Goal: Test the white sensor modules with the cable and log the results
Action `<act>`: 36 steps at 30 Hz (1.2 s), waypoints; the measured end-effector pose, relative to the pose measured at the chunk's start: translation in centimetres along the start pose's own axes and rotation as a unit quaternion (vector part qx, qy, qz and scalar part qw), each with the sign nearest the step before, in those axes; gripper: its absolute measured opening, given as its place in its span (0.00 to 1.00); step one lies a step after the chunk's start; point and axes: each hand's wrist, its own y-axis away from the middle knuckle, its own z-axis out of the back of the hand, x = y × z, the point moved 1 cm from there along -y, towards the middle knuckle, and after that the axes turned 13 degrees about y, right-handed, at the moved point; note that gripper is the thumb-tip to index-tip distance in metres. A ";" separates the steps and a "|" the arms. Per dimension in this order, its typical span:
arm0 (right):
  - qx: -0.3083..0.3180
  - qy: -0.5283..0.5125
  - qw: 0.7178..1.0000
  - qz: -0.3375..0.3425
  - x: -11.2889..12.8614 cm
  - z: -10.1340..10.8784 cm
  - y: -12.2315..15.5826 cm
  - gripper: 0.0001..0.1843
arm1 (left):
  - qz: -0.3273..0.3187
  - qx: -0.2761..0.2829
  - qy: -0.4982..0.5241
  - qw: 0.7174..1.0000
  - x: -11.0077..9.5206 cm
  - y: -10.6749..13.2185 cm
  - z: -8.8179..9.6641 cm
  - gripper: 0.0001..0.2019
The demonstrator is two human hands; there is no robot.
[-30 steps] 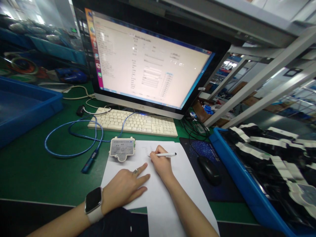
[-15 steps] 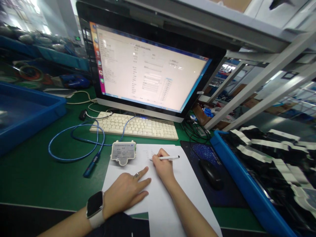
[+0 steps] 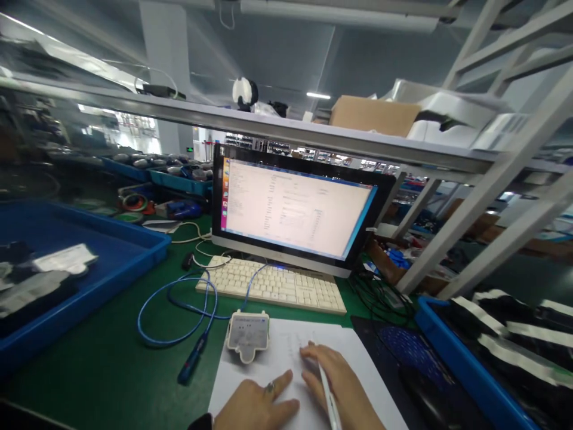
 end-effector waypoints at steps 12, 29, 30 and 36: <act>0.160 0.150 0.973 0.072 -0.4 -1.4 1.2 0.28 | -0.060 -0.064 -0.040 0.995 -0.1 0.3 0.3 0.13; 0.043 -0.333 0.920 -0.205 3.0 -3.6 -4.8 0.28 | -0.048 -0.022 -0.047 0.998 -0.3 0.3 1.2 0.12; 0.032 -0.339 0.913 -0.225 2.8 -4.1 -5.0 0.28 | -0.043 -0.012 -0.045 0.998 -0.3 0.3 1.3 0.12; -0.067 -0.325 0.903 -0.271 0.3 -4.0 -4.7 0.23 | -0.052 -0.031 0.034 0.998 -0.9 1.1 1.8 0.21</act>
